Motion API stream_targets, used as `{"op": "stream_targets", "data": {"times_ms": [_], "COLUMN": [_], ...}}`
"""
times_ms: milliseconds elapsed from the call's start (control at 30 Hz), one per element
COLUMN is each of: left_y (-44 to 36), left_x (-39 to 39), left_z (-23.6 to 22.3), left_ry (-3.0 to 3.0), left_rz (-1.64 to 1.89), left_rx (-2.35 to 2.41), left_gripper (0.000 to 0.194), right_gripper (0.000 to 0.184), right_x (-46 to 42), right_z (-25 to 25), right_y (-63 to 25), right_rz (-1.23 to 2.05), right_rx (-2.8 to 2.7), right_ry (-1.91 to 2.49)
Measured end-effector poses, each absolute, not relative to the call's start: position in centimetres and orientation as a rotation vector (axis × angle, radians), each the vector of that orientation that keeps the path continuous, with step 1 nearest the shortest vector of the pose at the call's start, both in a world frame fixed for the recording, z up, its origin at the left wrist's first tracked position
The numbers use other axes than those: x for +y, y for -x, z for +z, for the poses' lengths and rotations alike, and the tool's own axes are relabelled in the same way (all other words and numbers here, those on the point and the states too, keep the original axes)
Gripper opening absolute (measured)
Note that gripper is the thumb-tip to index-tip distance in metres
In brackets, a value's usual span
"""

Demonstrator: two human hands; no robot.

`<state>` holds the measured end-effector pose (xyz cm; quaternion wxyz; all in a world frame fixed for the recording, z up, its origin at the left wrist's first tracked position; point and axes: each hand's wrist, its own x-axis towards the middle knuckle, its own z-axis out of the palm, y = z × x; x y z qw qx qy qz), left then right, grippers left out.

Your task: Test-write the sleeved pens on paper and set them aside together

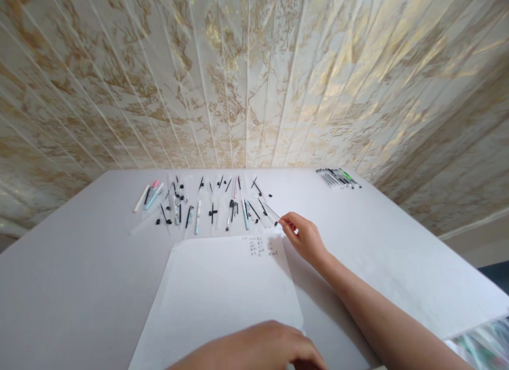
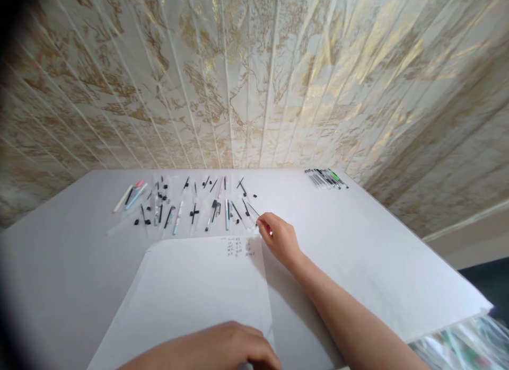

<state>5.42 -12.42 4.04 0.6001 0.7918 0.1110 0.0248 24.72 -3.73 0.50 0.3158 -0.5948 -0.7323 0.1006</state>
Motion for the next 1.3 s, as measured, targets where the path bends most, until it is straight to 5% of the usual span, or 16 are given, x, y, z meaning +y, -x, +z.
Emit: {"op": "stream_targets", "data": {"times_ms": [133,433,933,1300], "left_y": [-1.3,2.5,0.7,0.6], "left_x": [-9.0,-1.0,-1.7,-1.8], "left_z": [4.1,1.8,-0.2,-0.2], "left_ry": [-1.595,-1.062,-1.414,-1.367], "left_rz": [0.21,0.824,0.688,0.704], "left_rx": [0.809,1.058,1.105,1.042], "left_gripper": [0.025,0.027,0.034,0.036], "right_gripper": [0.019,0.012,0.009,0.006], "right_x": [-2.9,-1.9,-1.1,-5.6], "right_z": [-0.3,-1.7,-1.7,0.8], "right_y": [-26.0,-26.9,-26.5,-20.4], "right_rz": [0.266,0.318,0.27,0.463], "right_rx": [-1.874,-1.877,-1.793,-2.139], "right_ry": [1.609,1.818,1.909,1.394]}}
